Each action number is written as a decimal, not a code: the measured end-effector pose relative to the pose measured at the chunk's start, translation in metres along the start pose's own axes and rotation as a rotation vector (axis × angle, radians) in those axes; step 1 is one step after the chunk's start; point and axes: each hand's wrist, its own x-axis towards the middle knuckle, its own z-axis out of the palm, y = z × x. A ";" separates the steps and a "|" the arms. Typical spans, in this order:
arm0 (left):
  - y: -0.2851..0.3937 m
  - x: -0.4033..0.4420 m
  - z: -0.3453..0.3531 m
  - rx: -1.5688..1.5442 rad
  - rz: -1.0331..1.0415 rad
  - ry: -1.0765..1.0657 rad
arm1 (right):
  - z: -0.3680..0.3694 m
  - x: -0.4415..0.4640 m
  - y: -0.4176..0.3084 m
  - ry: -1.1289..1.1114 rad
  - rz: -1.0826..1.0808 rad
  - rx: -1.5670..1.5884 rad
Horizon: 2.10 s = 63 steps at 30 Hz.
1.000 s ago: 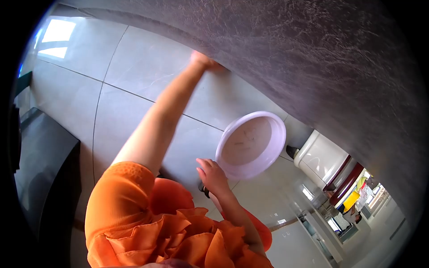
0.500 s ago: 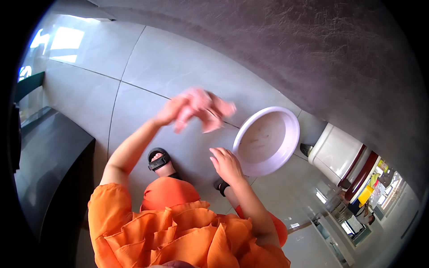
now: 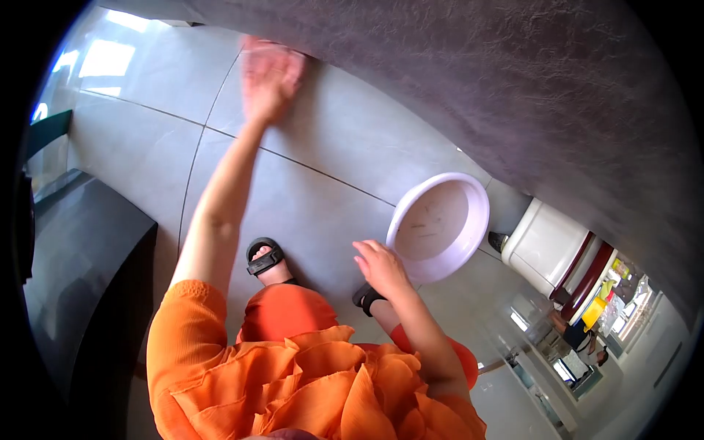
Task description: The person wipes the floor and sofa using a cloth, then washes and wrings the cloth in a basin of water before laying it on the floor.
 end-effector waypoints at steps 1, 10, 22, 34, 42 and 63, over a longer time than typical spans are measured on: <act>0.037 -0.008 -0.003 0.104 0.222 -0.059 | -0.009 -0.001 0.004 0.013 0.013 -0.026; 0.141 -0.252 -0.005 -0.392 0.788 -0.642 | -0.107 -0.044 0.045 -0.018 0.153 -0.031; 0.335 -0.237 -0.140 -0.849 0.074 -1.099 | -0.098 -0.215 0.414 0.304 0.865 -0.254; 0.659 -0.286 0.007 -0.423 -0.285 -0.845 | -0.099 -0.353 0.671 0.765 0.268 0.625; 0.769 -0.259 -0.011 -0.189 -0.248 -0.807 | -0.150 -0.376 0.710 0.939 0.307 0.823; 1.134 -0.523 0.123 -0.312 -0.178 -1.298 | -0.048 -0.745 1.061 1.057 0.600 0.877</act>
